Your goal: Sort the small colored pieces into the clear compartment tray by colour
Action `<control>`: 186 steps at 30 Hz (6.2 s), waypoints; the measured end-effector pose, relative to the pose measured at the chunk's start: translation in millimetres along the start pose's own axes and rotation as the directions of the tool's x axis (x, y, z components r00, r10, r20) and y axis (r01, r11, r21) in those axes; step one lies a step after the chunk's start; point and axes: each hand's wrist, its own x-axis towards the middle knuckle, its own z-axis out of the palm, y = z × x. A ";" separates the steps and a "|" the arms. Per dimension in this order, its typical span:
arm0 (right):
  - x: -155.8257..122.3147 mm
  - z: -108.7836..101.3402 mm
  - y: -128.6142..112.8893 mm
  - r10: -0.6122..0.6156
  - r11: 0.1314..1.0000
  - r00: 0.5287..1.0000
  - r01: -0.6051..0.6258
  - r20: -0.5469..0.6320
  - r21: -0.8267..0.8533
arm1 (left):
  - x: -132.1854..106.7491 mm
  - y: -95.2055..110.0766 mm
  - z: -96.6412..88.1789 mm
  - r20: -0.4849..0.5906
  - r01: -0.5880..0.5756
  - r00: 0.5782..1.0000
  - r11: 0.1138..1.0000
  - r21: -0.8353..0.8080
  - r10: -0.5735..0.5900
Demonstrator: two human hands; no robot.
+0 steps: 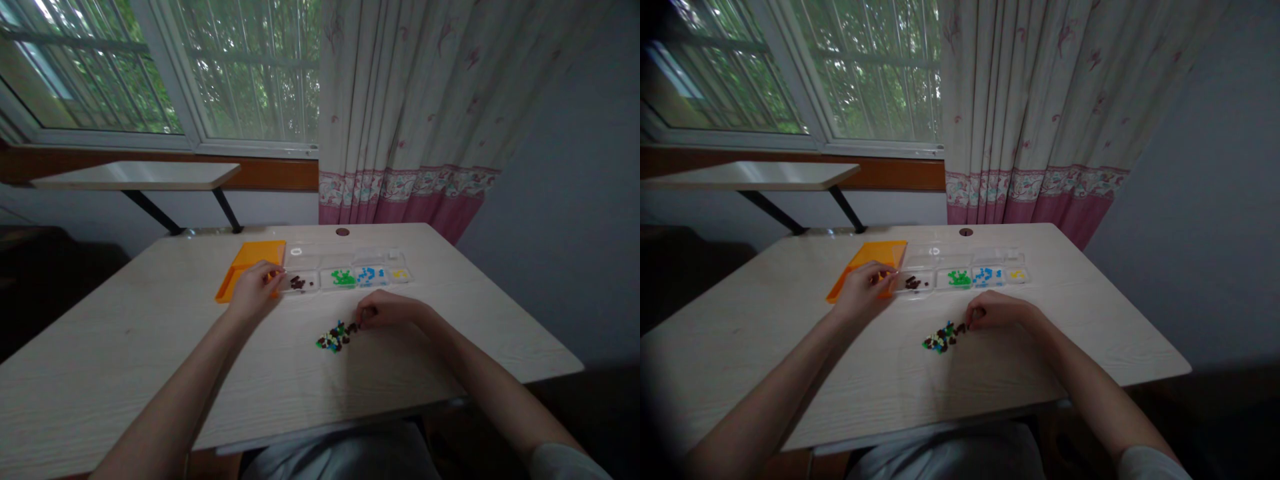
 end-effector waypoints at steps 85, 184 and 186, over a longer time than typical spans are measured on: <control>25.3 23.6 -12.5 0.105 0.849 0.947 0.073 -0.303 0.523 | -30.3 74.0 37.4 0.116 -0.465 0.864 0.865 -0.191 0.490; 3.8 13.3 -15.9 -0.082 0.997 0.990 0.080 -0.114 -0.018 | -10.0 22.2 31.5 -0.148 -0.049 0.988 0.999 0.001 0.048; 3.8 13.0 -15.9 -0.073 0.997 0.992 0.072 -0.104 -0.004 | -8.3 16.4 33.3 -0.125 -0.017 0.992 0.999 0.038 0.021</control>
